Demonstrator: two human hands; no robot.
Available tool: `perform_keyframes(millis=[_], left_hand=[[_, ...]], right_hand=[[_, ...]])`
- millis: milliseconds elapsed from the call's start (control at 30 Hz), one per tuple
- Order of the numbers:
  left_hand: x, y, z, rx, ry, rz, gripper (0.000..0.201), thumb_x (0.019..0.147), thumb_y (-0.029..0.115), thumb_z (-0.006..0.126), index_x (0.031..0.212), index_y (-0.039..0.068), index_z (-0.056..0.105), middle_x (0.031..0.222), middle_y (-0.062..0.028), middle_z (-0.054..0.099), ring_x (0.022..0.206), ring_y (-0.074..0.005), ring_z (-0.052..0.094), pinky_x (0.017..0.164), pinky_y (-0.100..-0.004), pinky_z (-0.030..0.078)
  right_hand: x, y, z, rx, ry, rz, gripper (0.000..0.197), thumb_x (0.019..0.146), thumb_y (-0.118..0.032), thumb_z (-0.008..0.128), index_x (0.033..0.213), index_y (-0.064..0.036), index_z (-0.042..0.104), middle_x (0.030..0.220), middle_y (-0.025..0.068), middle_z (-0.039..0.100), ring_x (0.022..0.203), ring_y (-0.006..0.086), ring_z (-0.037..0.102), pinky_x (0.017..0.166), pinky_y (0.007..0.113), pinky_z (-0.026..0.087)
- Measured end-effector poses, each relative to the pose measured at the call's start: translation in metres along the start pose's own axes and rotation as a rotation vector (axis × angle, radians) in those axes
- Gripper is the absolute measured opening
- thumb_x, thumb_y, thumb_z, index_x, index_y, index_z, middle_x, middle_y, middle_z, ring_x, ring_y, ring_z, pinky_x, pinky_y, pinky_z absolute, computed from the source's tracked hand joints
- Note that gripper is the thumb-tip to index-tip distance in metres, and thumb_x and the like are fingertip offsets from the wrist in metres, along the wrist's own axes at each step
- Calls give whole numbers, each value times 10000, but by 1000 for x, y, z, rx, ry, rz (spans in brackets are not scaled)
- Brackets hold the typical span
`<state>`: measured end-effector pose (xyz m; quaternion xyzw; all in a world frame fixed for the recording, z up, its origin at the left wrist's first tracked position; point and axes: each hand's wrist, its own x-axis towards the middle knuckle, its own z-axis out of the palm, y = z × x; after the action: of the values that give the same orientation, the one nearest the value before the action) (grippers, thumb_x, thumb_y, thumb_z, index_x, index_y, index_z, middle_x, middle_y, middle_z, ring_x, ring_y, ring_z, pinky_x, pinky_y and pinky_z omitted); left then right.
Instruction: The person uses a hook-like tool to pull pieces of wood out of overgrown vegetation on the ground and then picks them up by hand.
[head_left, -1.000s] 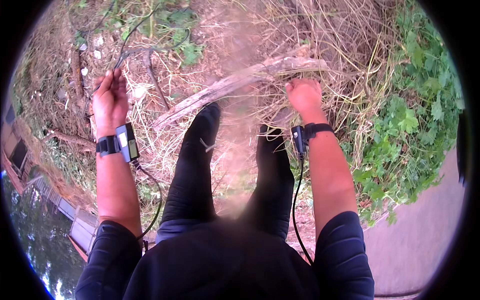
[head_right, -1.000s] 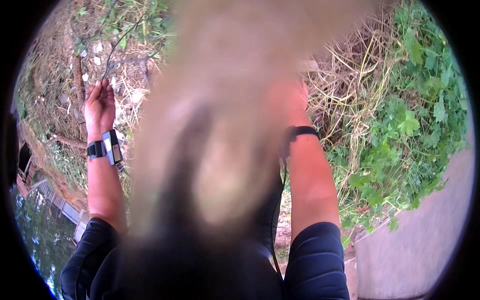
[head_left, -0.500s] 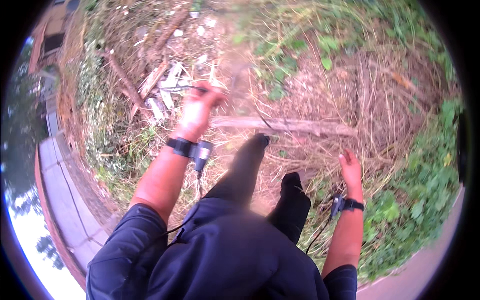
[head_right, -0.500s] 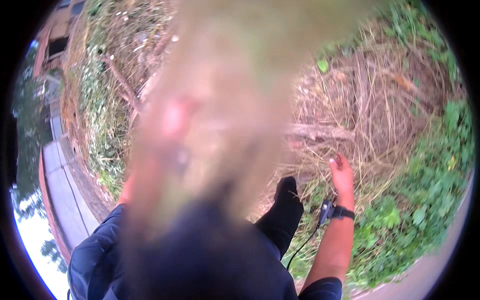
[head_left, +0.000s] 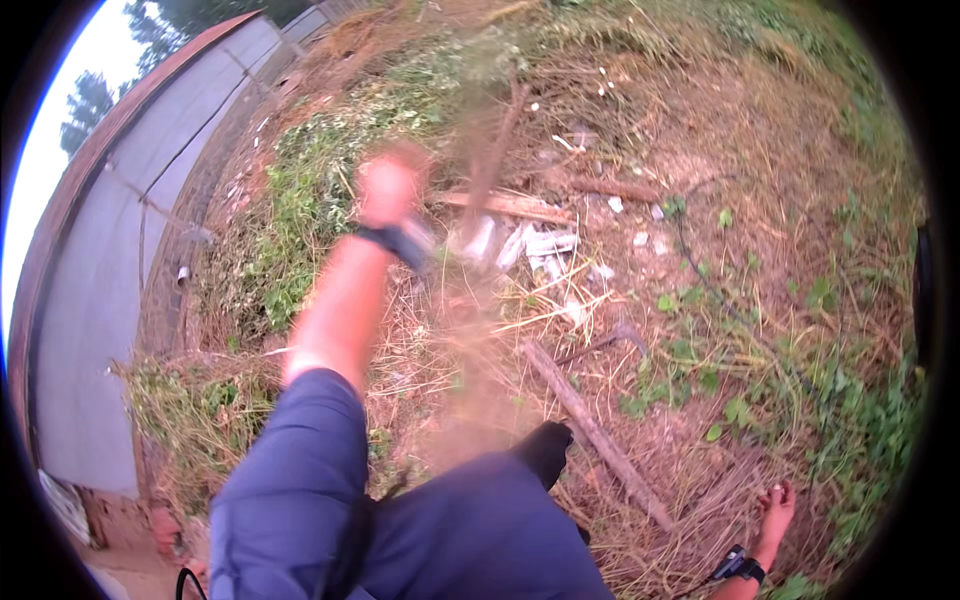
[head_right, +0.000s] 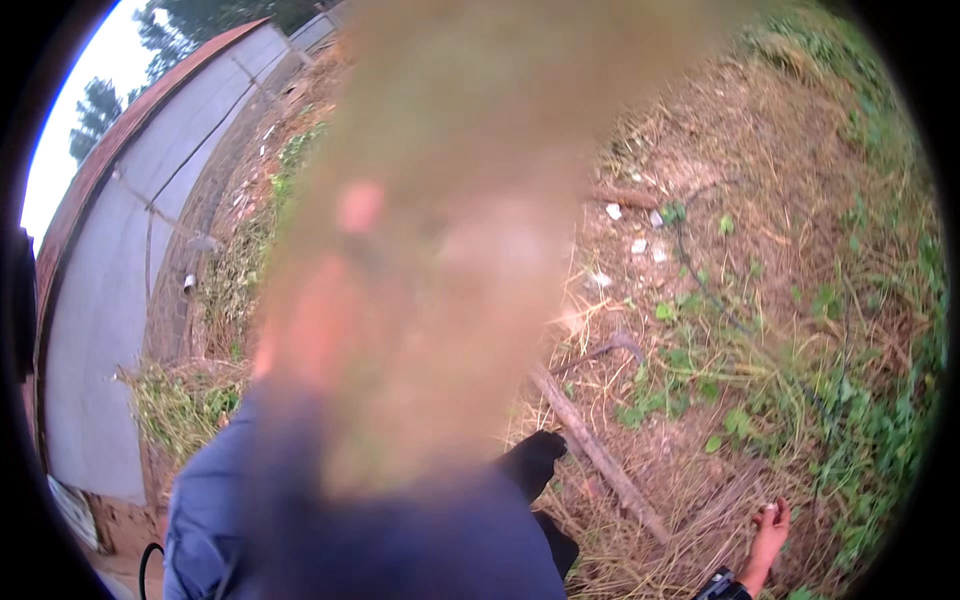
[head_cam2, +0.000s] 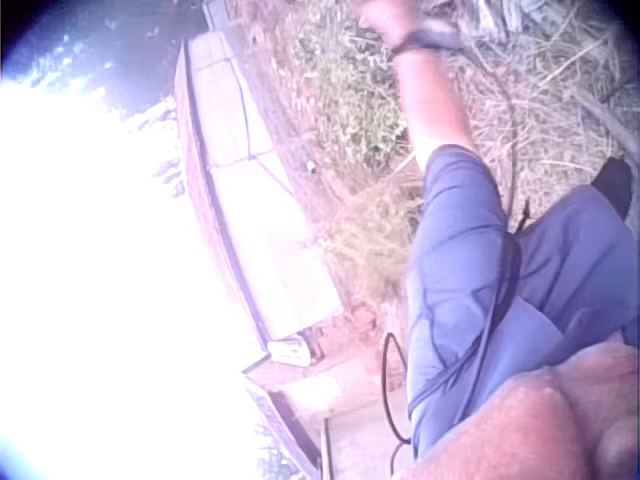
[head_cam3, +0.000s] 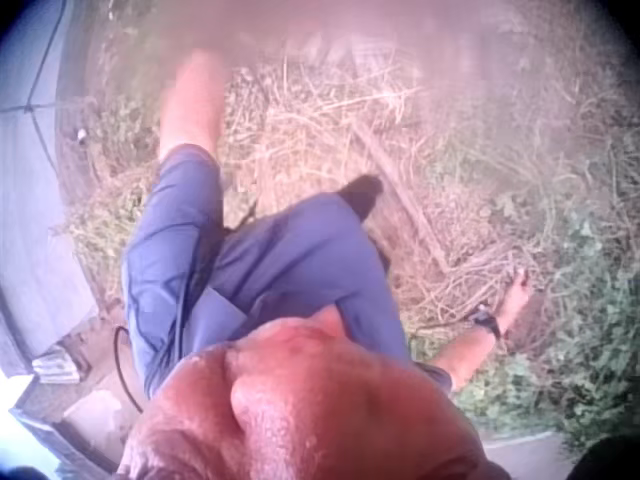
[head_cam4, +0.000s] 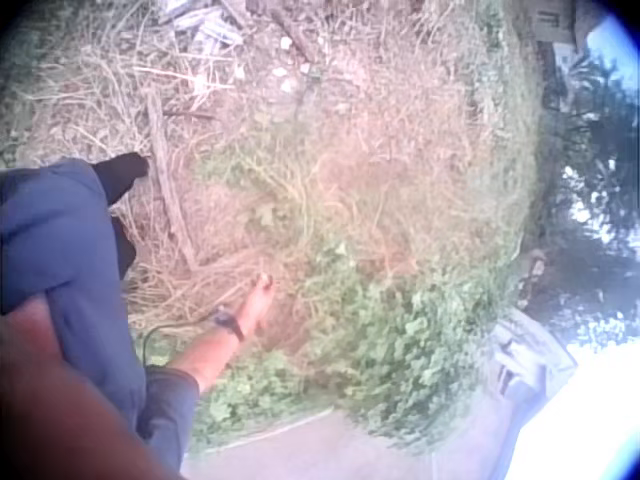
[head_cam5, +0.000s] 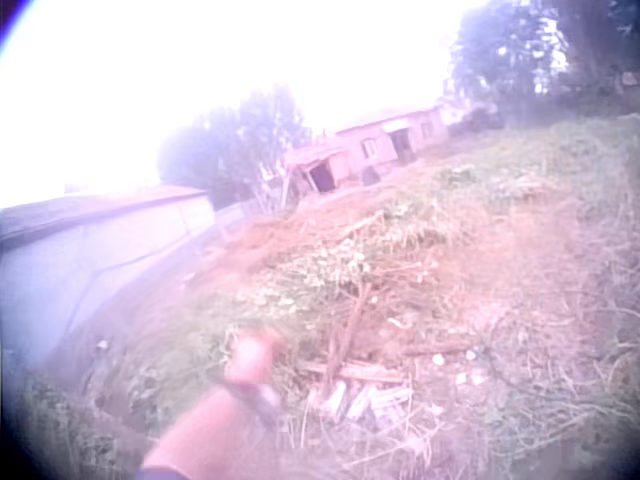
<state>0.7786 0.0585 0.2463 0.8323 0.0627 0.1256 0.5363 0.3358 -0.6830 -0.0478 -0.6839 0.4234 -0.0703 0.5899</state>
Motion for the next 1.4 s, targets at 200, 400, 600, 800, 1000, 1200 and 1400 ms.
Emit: perform_keyframes(millis=[200,400,600,800,1000,1200,1400], left_hand=[[18,46,-229,28,484,344,854,831,138,696,1472,1,149,1152,-191,583,1030,-253,611,828,-333,521],[-93,-90,-45,115,92,-163,579,822,173,648,1320,-46,450,1073,-163,641,928,-200,617,780,-313,516],[-223,-148,80,141,-510,-432,525,849,240,610,1305,9,489,1095,-199,655,1012,-294,640,883,-377,513],[-290,-144,141,334,-920,-258,555,814,250,634,1298,16,497,1141,-184,643,1040,-310,630,923,-378,493],[-282,-151,163,383,-944,-192,530,787,247,640,1249,10,533,1126,-177,651,1032,-336,629,911,-389,494],[-263,-158,180,423,-976,-205,550,777,221,613,1269,-1,506,1134,-197,641,1038,-351,617,913,-401,489],[-264,-164,202,417,-1011,-208,518,779,238,630,1235,12,534,1087,-201,650,1016,-359,620,899,-413,492]], right_hand=[[-32,-30,95,-74,-137,76,437,904,-178,588,1301,-35,476,925,62,612,625,103,572,571,228,450],[-34,-12,150,-115,-221,194,345,907,-215,580,1210,-61,525,846,51,630,575,133,599,494,225,452],[-41,28,153,-126,-304,275,319,921,-199,571,1203,-58,525,837,65,638,596,160,630,504,238,480],[-56,66,147,-179,-260,417,292,931,-190,549,1198,-76,518,831,80,642,593,179,639,468,256,489],[-75,73,152,-65,-220,485,279,903,-157,577,1153,-49,520,774,76,614,546,189,612,465,264,477],[-82,79,163,-78,-234,534,275,909,-171,570,1149,-47,519,791,77,627,567,173,613,465,253,445],[-79,77,187,-148,-317,528,372,937,-241,539,1258,-64,478,860,61,632,626,155,630,508,247,462]])
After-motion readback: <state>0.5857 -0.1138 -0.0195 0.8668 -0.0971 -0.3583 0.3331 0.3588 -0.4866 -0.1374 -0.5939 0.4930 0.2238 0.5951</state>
